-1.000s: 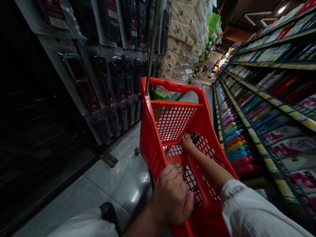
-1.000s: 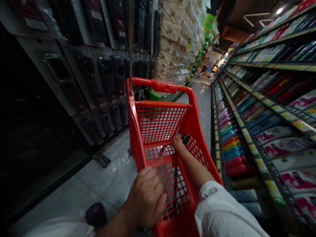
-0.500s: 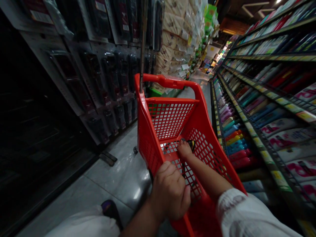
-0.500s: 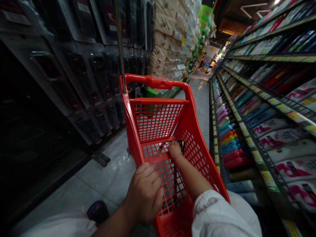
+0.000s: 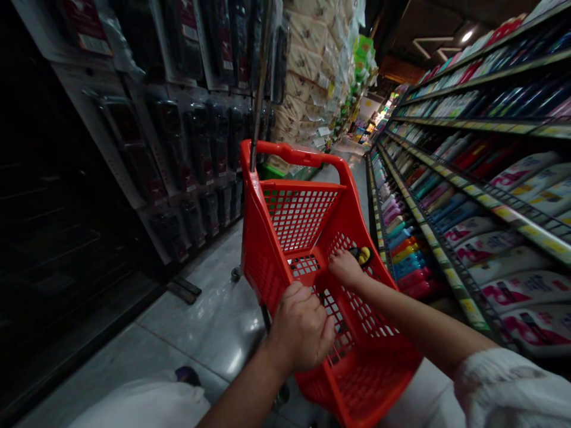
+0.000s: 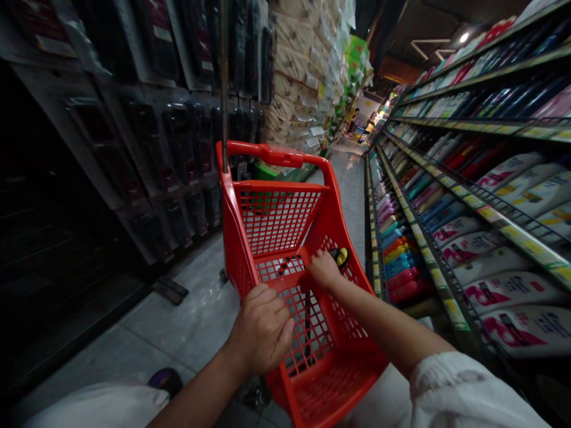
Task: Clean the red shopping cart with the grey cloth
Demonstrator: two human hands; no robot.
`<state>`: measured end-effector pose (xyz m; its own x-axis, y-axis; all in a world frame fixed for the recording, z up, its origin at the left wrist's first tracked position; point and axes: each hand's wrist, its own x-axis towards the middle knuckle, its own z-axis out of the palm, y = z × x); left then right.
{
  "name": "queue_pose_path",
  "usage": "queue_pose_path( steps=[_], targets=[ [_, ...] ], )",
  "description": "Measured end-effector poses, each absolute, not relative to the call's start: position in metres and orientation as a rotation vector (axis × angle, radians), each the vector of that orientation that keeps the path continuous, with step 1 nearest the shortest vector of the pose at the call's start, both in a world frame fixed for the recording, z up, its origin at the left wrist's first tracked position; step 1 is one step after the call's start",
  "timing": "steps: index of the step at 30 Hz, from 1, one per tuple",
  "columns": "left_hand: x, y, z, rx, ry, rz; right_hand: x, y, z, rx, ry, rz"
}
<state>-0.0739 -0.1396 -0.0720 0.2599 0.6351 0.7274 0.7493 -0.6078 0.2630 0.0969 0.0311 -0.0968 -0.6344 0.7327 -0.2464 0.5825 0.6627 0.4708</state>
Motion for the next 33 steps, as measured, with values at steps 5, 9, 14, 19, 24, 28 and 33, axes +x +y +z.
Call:
queue_pose_path(
  steps=[5, 9, 14, 19, 24, 28, 33],
  targets=[
    [-0.072, -0.141, -0.071, -2.357, -1.358, -1.273, 0.101, 0.064, -0.065, 1.038, 2.441, 0.733],
    [-0.071, -0.141, -0.071, -2.351, -1.361, -1.276, 0.106, 0.051, -0.088, 0.996, 2.354, 0.774],
    [-0.071, -0.14, -0.072, -2.334, -1.391, -1.274, 0.122, 0.004, -0.118, 0.869, 2.347, 0.582],
    [-0.073, -0.139, -0.073, -2.361, -1.336, -1.265, 0.13, -0.001, -0.097, 0.747, 2.403, 0.464],
    [-0.073, -0.139, -0.073, -2.371, -1.346, -1.259, 0.121, 0.042, -0.046, 0.875, 2.477, 0.732],
    [-0.073, -0.137, -0.072, -2.347, -1.344, -1.258, 0.129, 0.035, -0.044, 0.711, 2.452, 0.594],
    [-0.074, -0.136, -0.071, -2.344, -1.333, -1.243, 0.162, -0.032, -0.083, 0.453, 2.394, 0.311]
  ],
)
